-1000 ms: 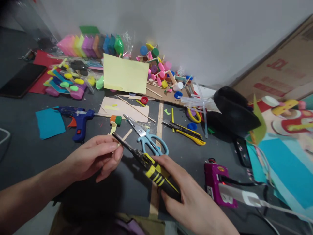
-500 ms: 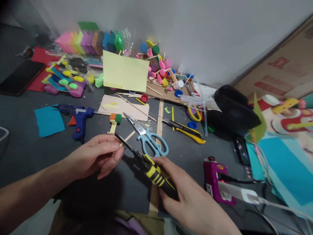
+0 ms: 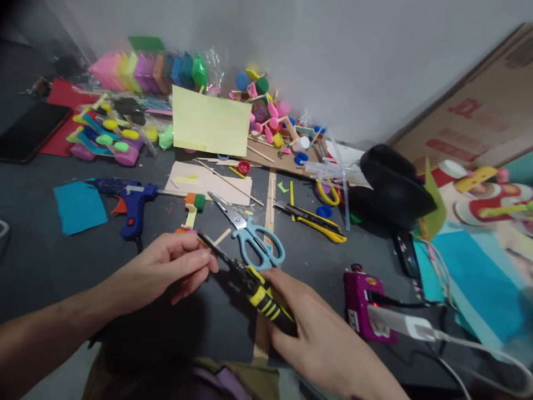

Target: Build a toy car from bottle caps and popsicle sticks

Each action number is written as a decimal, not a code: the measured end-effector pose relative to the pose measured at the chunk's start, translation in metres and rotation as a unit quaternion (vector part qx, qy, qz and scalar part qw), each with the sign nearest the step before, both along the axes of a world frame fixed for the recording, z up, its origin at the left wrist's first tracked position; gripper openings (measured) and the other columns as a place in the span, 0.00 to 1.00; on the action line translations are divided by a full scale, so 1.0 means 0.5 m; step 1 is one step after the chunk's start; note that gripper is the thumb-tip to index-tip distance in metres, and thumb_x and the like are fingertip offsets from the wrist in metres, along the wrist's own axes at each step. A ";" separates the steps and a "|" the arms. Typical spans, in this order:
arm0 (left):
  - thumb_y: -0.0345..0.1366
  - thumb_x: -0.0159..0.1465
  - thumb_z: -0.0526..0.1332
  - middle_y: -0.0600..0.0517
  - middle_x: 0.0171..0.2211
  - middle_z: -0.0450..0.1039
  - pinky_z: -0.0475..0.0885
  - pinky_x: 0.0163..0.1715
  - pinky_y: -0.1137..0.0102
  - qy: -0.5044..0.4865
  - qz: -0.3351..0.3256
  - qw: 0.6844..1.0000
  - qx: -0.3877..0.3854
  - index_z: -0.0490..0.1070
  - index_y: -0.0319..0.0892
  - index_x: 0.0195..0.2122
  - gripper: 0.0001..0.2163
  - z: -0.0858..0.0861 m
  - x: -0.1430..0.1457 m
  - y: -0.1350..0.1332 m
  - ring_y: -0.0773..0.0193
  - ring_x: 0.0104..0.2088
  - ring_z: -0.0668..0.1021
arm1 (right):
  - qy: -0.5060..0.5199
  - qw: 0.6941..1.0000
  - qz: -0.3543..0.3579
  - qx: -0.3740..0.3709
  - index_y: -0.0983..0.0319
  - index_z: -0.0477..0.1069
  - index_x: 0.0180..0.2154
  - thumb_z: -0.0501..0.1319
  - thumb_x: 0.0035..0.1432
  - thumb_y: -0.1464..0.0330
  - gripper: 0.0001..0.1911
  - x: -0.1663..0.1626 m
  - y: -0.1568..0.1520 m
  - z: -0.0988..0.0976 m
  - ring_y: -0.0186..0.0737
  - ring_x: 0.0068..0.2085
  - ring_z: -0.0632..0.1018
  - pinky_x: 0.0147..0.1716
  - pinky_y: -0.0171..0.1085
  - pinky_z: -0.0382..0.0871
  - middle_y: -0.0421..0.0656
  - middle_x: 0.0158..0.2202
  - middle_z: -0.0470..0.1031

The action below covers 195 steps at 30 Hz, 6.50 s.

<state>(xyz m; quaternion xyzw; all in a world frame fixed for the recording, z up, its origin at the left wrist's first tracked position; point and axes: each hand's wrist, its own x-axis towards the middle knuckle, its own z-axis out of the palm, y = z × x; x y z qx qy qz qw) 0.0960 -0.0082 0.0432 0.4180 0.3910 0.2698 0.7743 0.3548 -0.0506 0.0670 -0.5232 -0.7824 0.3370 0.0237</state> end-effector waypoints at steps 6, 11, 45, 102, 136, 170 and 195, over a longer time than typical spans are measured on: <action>0.43 0.66 0.56 0.59 0.14 0.64 0.55 0.13 0.78 0.027 -0.008 1.000 -0.002 0.72 0.39 0.32 0.13 0.011 0.000 -0.003 0.74 0.13 0.62 | -0.010 1.000 -0.002 0.002 0.58 0.66 0.61 0.57 0.56 0.67 0.30 0.005 -0.005 -0.004 0.50 0.53 0.80 0.49 0.42 0.78 0.49 0.56 0.77; 0.43 0.66 0.56 0.60 0.13 0.62 0.52 0.13 0.77 0.036 -0.019 0.999 0.018 0.72 0.39 0.32 0.13 0.014 -0.006 -0.003 0.74 0.13 0.60 | -0.003 1.000 0.001 -0.006 0.57 0.66 0.61 0.57 0.56 0.67 0.30 -0.003 0.001 0.003 0.50 0.51 0.81 0.46 0.41 0.79 0.47 0.54 0.79; 0.30 0.70 0.51 0.59 0.18 0.69 0.65 0.25 0.81 0.138 0.016 0.939 0.315 0.67 0.40 0.23 0.17 0.012 -0.014 -0.022 0.77 0.20 0.71 | 0.016 0.999 -0.016 0.032 0.58 0.61 0.59 0.57 0.53 0.71 0.30 -0.027 -0.018 -0.009 0.49 0.54 0.79 0.49 0.42 0.78 0.49 0.56 0.75; 0.31 0.69 0.56 0.59 0.20 0.74 0.69 0.23 0.82 0.161 0.048 0.945 0.282 0.69 0.41 0.28 0.11 0.010 -0.006 -0.021 0.76 0.20 0.75 | 0.020 0.998 -0.061 0.025 0.61 0.64 0.58 0.58 0.57 0.66 0.27 -0.039 -0.027 -0.018 0.50 0.52 0.80 0.50 0.46 0.76 0.51 0.53 0.78; 0.31 0.70 0.53 0.59 0.18 0.70 0.67 0.23 0.79 0.115 0.031 0.949 0.292 0.70 0.41 0.29 0.12 0.011 -0.010 -0.026 0.74 0.19 0.72 | -0.027 0.993 -0.095 0.057 0.58 0.61 0.60 0.60 0.60 0.57 0.29 0.017 -0.030 -0.018 0.51 0.55 0.79 0.51 0.46 0.76 0.51 0.57 0.75; 0.25 0.69 0.50 0.53 0.24 0.69 0.63 0.21 0.66 0.422 -0.065 0.621 0.657 0.65 0.43 0.31 0.11 -0.054 0.002 -0.033 0.60 0.22 0.73 | 0.012 0.961 0.093 0.261 0.64 0.73 0.33 0.53 0.68 0.75 0.13 -0.126 0.063 -0.023 0.38 0.30 0.69 0.30 0.36 0.59 0.43 0.28 0.70; 0.36 0.74 0.46 0.57 0.28 0.70 0.66 0.31 0.72 0.160 -0.049 0.934 0.314 0.66 0.44 0.41 0.10 -0.030 0.004 -0.045 0.70 0.28 0.73 | -0.004 0.953 -0.063 0.298 0.61 0.76 0.48 0.53 0.68 0.74 0.15 -0.082 0.189 -0.082 0.41 0.52 0.80 0.50 0.37 0.72 0.47 0.52 0.79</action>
